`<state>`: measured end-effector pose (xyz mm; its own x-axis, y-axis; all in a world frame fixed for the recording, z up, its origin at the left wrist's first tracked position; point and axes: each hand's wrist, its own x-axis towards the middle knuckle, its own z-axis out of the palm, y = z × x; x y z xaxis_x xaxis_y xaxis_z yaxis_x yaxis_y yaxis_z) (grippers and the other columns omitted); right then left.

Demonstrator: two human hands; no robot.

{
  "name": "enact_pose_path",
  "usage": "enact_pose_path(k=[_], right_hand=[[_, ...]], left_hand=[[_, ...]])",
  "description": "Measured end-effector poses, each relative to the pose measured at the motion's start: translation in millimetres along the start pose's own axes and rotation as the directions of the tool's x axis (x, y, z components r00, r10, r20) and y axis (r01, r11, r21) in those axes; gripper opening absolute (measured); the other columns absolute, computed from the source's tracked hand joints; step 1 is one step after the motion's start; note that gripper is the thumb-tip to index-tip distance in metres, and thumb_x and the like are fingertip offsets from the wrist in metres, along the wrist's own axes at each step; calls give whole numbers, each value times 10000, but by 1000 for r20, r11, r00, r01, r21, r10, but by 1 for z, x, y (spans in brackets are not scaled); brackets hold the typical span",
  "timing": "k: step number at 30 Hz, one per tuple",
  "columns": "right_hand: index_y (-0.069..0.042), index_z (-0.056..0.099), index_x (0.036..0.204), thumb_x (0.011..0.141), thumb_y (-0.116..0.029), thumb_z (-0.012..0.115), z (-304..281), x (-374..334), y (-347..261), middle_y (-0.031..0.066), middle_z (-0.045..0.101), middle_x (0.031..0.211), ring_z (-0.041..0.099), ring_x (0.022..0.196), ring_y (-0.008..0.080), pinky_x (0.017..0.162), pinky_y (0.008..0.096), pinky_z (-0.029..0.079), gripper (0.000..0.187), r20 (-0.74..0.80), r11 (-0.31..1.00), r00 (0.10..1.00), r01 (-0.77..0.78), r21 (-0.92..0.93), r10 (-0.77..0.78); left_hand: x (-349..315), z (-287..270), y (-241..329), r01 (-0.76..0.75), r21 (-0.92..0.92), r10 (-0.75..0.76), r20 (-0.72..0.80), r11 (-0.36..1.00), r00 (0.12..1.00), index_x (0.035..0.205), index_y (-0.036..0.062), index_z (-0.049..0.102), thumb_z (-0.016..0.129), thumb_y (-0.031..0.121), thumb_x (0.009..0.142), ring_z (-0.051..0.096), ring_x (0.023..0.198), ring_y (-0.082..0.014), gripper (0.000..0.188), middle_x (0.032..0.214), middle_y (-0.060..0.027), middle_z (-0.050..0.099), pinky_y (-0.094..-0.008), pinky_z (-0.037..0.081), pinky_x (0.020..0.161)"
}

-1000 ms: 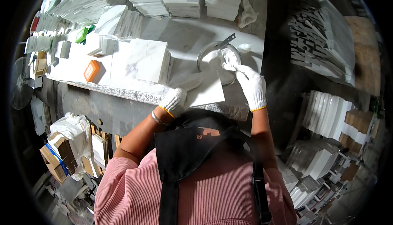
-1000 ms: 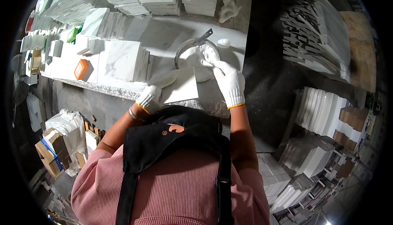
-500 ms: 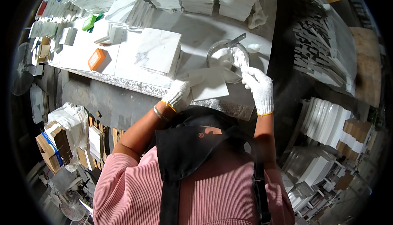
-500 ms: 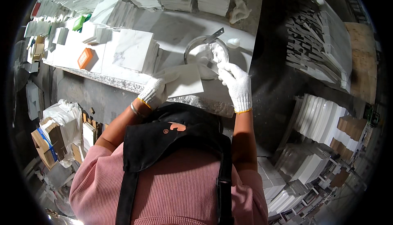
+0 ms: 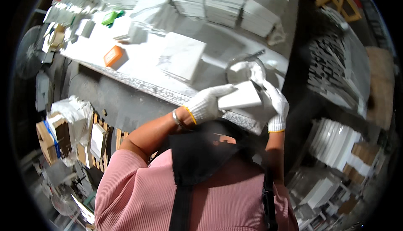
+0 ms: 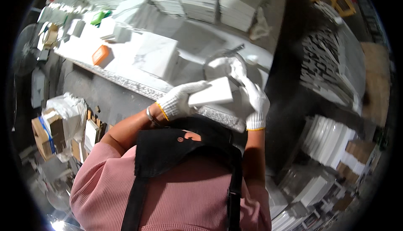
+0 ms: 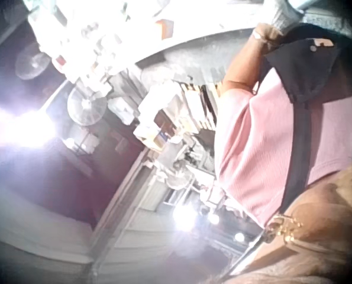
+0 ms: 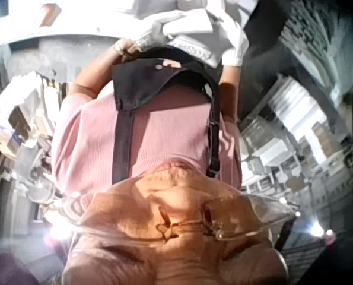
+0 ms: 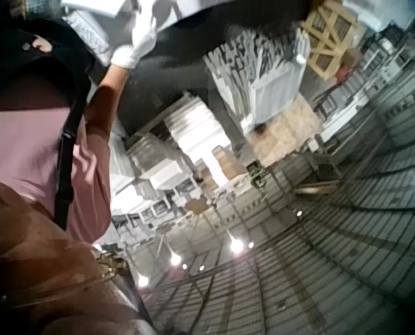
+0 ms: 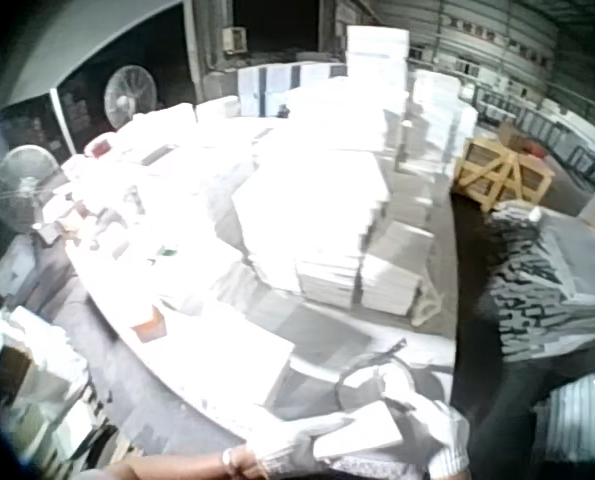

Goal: The person applies a white paste to the edges of small white square tiles using a metal spatula. They then use an orange sponge and a green sponge to wipe the tile surfaces. The person handles the tiles one at a time, repeating the process throughout the clip.

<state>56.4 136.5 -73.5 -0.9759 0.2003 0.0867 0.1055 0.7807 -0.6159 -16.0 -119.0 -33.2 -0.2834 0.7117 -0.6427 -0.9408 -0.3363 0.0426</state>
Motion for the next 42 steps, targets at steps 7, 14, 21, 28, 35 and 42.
enact_pose_path(k=[7,14,21,28,35,42], right_hand=[[-73,718,1162,860,-97,682,3,1,6,133,736,996,714,884,269,796,356,558,305,65,968,984,177,-179,-168],[-41,704,1135,947,-80,645,-12,21,-15,49,718,923,650,763,94,698,263,519,200,76,959,996,-57,277,38],[-22,711,1149,965,-30,622,-10,51,-88,10,690,936,639,765,72,666,198,492,204,197,716,974,-218,664,114],[-23,726,1121,895,-25,695,25,82,-133,77,753,1005,702,837,140,802,270,541,228,117,842,958,169,513,-263],[-9,726,1141,878,-23,705,23,86,-151,122,745,999,713,899,218,821,311,548,265,252,899,876,341,276,-410],[15,708,1200,863,0,707,8,78,-150,142,748,1046,710,951,228,870,330,542,338,319,863,802,472,181,-505]], left_hand=[[-59,15,53,-429,561,409,169,708,897,1255,-16,614,769,187,889,650,1030,-181,447,1128,-103,690,-321,517,927],[-98,5,153,-375,923,367,378,-82,850,1341,33,616,725,158,853,668,984,-150,515,1104,-83,723,-304,536,882],[-80,-19,178,-275,855,413,464,-439,784,1345,89,624,799,245,809,685,885,-140,585,1025,-67,747,-293,564,780],[-96,-29,142,-159,714,593,666,-681,453,1420,128,546,842,255,727,549,1259,-332,764,1396,-148,558,-434,463,1036],[-99,-61,96,-188,718,594,671,-671,444,1500,111,425,959,275,569,317,1478,-393,1086,1565,-168,392,-509,326,1186],[-89,-68,94,-263,720,624,690,-642,366,1492,126,447,963,240,533,352,1468,-365,1095,1560,-135,423,-492,331,1194]])
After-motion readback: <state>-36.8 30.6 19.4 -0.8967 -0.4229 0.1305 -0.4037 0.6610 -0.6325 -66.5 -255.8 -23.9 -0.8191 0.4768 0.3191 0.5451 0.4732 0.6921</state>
